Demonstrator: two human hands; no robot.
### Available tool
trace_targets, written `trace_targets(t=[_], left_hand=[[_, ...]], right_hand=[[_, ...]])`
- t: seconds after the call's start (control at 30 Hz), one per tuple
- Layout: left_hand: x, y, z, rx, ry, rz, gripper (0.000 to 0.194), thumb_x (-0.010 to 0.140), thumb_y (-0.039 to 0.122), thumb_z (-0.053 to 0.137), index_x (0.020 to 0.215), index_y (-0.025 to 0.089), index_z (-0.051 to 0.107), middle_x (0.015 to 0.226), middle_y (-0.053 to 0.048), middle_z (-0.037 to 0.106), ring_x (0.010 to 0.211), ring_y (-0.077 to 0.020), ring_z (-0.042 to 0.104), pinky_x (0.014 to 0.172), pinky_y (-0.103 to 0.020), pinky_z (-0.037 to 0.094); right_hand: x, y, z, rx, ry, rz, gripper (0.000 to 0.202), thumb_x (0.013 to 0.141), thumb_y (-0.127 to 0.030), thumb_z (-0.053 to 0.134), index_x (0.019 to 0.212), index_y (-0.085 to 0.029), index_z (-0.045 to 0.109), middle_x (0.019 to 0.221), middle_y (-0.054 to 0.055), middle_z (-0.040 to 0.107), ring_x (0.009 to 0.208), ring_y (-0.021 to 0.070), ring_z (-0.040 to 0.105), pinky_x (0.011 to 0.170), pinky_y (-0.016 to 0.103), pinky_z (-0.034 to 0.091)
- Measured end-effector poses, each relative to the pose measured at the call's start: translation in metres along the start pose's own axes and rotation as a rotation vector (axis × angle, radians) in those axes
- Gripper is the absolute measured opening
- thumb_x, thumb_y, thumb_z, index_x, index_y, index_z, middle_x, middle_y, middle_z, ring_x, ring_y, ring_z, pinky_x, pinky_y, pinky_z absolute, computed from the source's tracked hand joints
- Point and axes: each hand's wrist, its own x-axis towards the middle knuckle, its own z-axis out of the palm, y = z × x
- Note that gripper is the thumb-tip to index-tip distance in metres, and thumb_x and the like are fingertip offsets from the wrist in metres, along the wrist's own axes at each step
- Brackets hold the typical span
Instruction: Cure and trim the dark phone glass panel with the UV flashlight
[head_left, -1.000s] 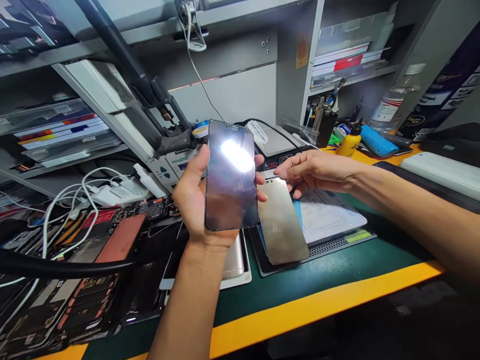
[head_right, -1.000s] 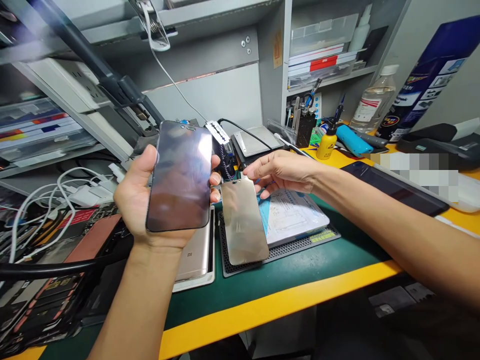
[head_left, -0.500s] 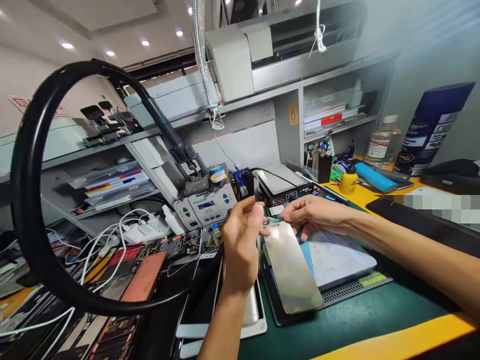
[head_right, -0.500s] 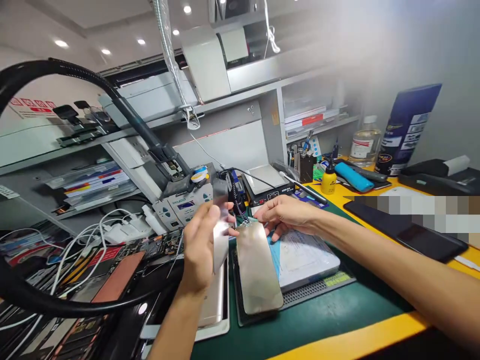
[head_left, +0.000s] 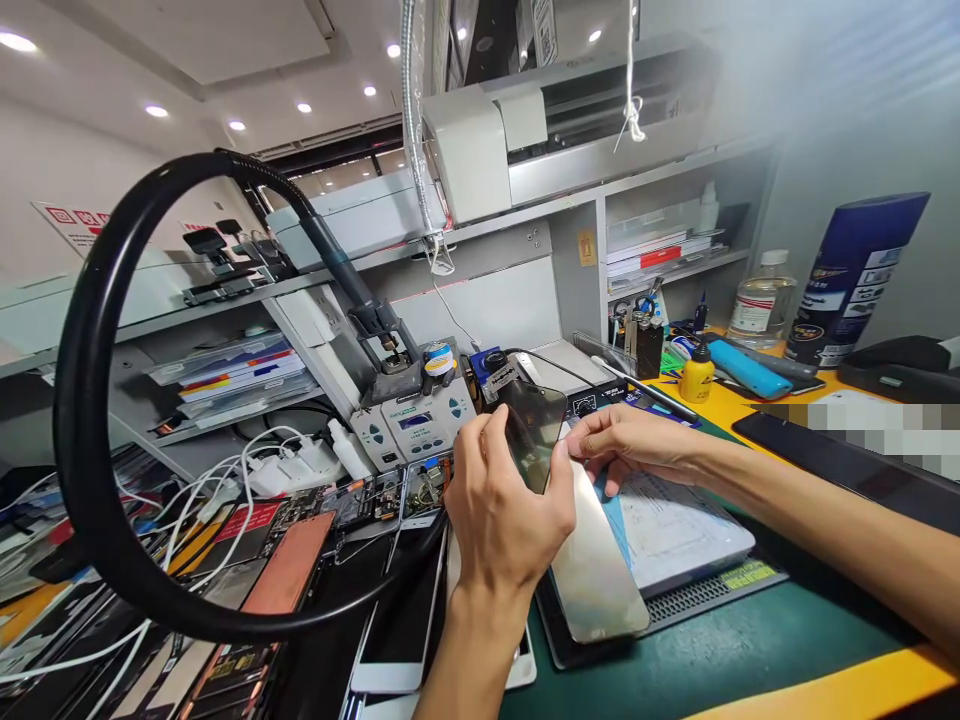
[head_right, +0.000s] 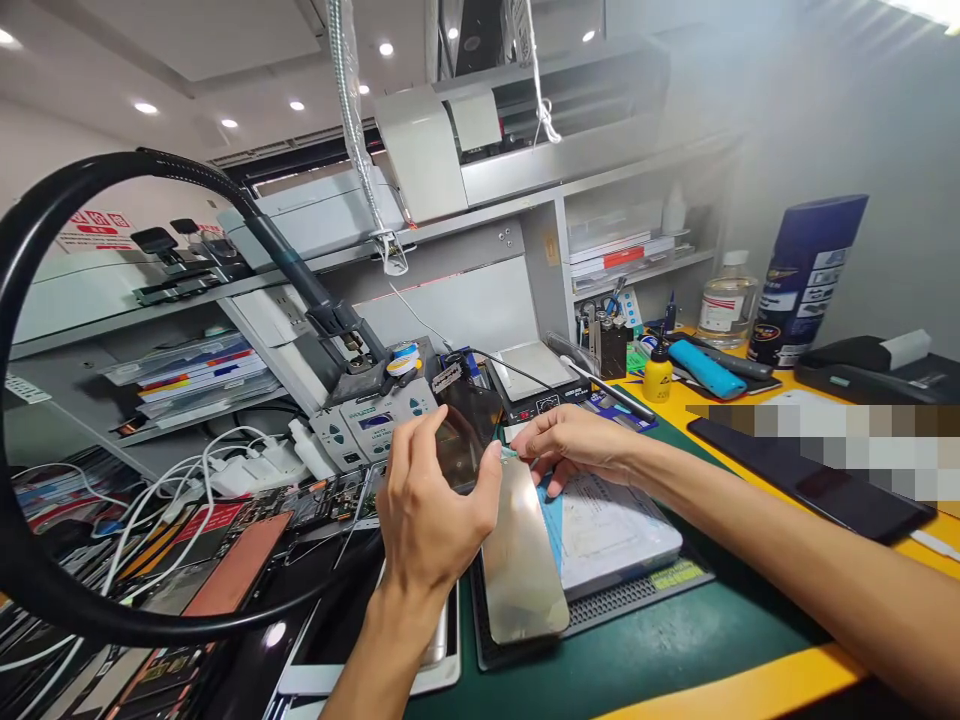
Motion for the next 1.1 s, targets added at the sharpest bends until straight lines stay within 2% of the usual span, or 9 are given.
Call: trace_targets(t=[0.1,0.23,0.3,0.37,0.5,0.6,0.77,1.1], left_hand=[[-0.0002,0.0023,0.0005,0.086,-0.036,-0.033,0.057,0.085,0.039,0.067,0.133,0.015,0.052,0.123,-0.018,0.062,0.113,-0.0346,0.063,0.088,-0.049,0.057],[-0.0005,0.0059,0.0020,0.226,-0.170,-0.135,0.058,0.085,0.044,0.064,0.132,0.013,0.053,0.116,-0.017,0.064,0.101,-0.0383,0.067,0.074,-0.052,0.058],[-0.0013,0.0060,0.0027,0.249,-0.180,-0.133,0.059,0.086,0.045,0.064,0.133,0.012,0.052,0.115,-0.018,0.064,0.100,-0.0389,0.067,0.072,-0.051,0.058],[-0.0023,0.0050,0.0027,0.218,-0.071,-0.064,0.064,0.084,0.045,0.066,0.135,0.010,0.050,0.116,-0.018,0.063,0.104,-0.0375,0.066,0.077,-0.049,0.059],[-0.0023,0.0048,-0.0001,0.084,0.258,0.122,0.072,0.078,0.040,0.077,0.135,0.005,0.050,0.119,-0.021,0.060,0.112,-0.0333,0.061,0.089,-0.045,0.058],[-0.0013,0.0075,-0.0028,0.027,0.365,0.186,0.079,0.072,0.035,0.083,0.136,0.002,0.050,0.118,-0.023,0.060,0.109,-0.0327,0.061,0.088,-0.046,0.058],[-0.0019,0.0096,-0.0038,0.011,0.460,0.208,0.085,0.067,0.031,0.087,0.137,0.001,0.049,0.117,-0.023,0.058,0.107,-0.0328,0.060,0.087,-0.048,0.059],[-0.0025,0.0066,-0.0025,0.010,0.501,0.189,0.087,0.066,0.031,0.087,0.138,0.003,0.048,0.120,-0.022,0.056,0.106,-0.0311,0.060,0.086,-0.047,0.059]], right_hand=[[-0.0008,0.0001,0.0006,0.001,0.011,0.005,0.016,0.073,-0.021,0.074,0.086,-0.012,0.071,0.080,0.007,0.066,0.066,0.0155,0.064,0.047,0.022,0.056],[0.0005,0.0003,0.0002,0.000,0.020,0.016,0.017,0.072,-0.020,0.074,0.087,-0.012,0.070,0.079,0.007,0.066,0.067,0.0159,0.065,0.048,0.022,0.057],[0.0021,0.0008,-0.0006,-0.002,0.021,0.019,0.019,0.071,-0.021,0.074,0.088,-0.012,0.070,0.080,0.008,0.066,0.067,0.0162,0.064,0.048,0.023,0.057],[0.0033,0.0015,-0.0010,-0.003,0.022,0.016,0.020,0.071,-0.021,0.073,0.088,-0.012,0.070,0.081,0.008,0.067,0.067,0.0164,0.065,0.047,0.023,0.057],[0.0027,0.0023,0.0007,-0.014,0.026,-0.006,0.017,0.070,-0.021,0.071,0.083,-0.011,0.068,0.080,0.009,0.067,0.065,0.0158,0.064,0.045,0.022,0.055],[0.0017,0.0024,0.0028,-0.025,0.025,-0.010,0.014,0.071,-0.021,0.068,0.082,-0.011,0.067,0.077,0.008,0.067,0.061,0.0149,0.063,0.044,0.021,0.054],[0.0026,0.0027,0.0032,-0.040,0.035,-0.009,0.014,0.073,-0.020,0.066,0.084,-0.012,0.067,0.079,0.010,0.068,0.063,0.0158,0.064,0.044,0.021,0.054],[0.0042,0.0049,0.0026,-0.056,0.050,-0.008,0.019,0.076,-0.025,0.070,0.089,-0.011,0.067,0.087,0.012,0.068,0.066,0.0175,0.066,0.043,0.021,0.054]])
